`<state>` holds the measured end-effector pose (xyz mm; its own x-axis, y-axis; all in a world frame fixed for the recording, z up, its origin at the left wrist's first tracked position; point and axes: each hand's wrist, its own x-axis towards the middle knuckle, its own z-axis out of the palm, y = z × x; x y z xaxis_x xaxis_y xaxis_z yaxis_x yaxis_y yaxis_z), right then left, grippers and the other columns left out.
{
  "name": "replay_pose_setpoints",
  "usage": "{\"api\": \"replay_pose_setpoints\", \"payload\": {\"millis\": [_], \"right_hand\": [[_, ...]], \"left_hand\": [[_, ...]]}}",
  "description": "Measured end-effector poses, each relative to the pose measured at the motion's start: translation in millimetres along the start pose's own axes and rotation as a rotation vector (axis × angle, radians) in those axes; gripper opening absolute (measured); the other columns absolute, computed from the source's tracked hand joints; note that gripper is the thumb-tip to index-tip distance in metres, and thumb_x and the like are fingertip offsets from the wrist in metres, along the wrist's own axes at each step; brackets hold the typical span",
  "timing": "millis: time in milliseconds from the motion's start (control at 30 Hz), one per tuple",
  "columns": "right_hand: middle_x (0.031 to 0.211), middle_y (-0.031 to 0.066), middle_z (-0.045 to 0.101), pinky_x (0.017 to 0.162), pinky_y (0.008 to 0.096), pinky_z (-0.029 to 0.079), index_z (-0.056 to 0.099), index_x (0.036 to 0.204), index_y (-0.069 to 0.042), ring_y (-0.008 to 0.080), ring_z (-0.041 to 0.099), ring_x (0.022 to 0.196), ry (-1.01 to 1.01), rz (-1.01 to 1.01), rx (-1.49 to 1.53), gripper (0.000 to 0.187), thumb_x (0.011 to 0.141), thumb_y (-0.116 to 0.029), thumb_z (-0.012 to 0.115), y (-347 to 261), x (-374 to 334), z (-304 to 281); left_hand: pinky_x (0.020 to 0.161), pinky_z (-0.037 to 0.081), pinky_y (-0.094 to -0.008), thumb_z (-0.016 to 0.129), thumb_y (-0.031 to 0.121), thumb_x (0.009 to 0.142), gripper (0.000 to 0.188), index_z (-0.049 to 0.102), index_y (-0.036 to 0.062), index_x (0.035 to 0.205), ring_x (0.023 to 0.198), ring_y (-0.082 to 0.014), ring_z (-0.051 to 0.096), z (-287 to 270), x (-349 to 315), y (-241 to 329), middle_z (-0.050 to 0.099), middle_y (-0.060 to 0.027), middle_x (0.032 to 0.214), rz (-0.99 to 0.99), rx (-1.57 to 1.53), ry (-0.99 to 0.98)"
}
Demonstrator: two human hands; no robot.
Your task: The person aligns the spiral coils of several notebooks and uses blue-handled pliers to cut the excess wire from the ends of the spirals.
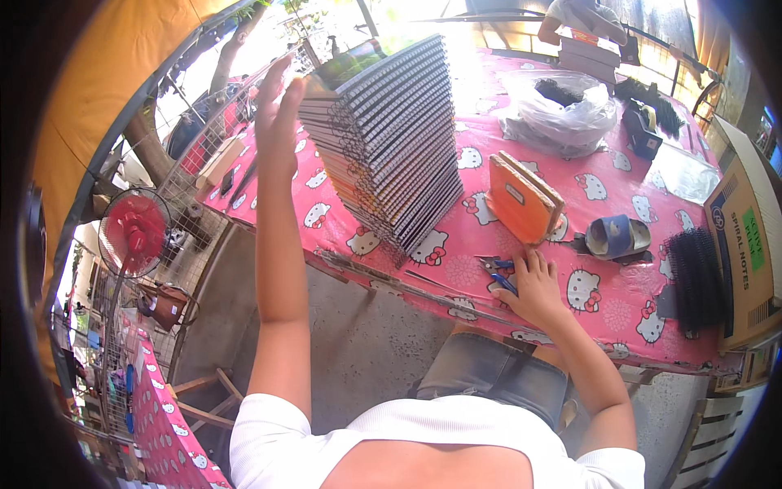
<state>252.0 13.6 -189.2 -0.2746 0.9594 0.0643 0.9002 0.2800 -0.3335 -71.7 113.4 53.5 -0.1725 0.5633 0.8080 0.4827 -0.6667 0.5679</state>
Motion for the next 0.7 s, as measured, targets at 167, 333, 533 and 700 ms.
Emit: {"api": "replay_pose_setpoints", "payload": {"millis": [167,333,533,700], "right_hand": [[0.13,0.0223,0.04,0.098,0.0554,0.027,0.039,0.132,-0.001,0.0389,0.037,0.121,-0.02,-0.027,-0.095,0.07,0.08,-0.041,0.063,0,-8,-5],[0.108,0.0199,0.049,0.088,0.049,0.037,0.051,0.117,0.0,0.0369,0.047,0.102,0.242,-0.113,0.154,0.042,0.087,-0.029,0.056,-9,16,-19],[0.104,0.0204,0.05,0.083,0.0458,0.042,0.049,0.101,0.0,0.0381,0.05,0.098,0.455,-0.547,-0.004,0.032,0.092,-0.031,0.05,-57,82,-116],[0.104,0.0231,0.056,0.087,0.0475,0.043,0.053,0.106,-0.005,0.0393,0.053,0.104,0.45,-0.395,0.106,0.046,0.089,-0.048,0.051,-125,115,-181]], "left_hand": [[0.109,0.001,-0.0561,0.033,0.041,0.097,0.045,0.07,0.0158,0.103,0.122,-0.0207,0.045,10,0,-5,0.062,-0.0009,0.117,-0.034,0.171,-0.311],[0.109,0.006,-0.0531,0.032,0.037,0.098,0.044,0.068,0.0137,0.108,0.121,-0.021,0.046,8,-2,13,0.061,-0.0036,0.12,0.015,0.201,-0.345],[0.077,0.048,-0.0285,0.064,0.024,0.084,0.028,0.063,0.0031,0.102,0.089,-0.0151,0.061,6,-21,43,0.065,-0.0106,0.099,0.166,0.279,-0.115],[0.062,0.051,-0.0273,0.072,0.016,0.076,0.021,0.059,0.0043,0.087,0.073,-0.0134,0.063,13,-31,46,0.064,-0.0059,0.081,-0.053,0.268,-0.179]]}}
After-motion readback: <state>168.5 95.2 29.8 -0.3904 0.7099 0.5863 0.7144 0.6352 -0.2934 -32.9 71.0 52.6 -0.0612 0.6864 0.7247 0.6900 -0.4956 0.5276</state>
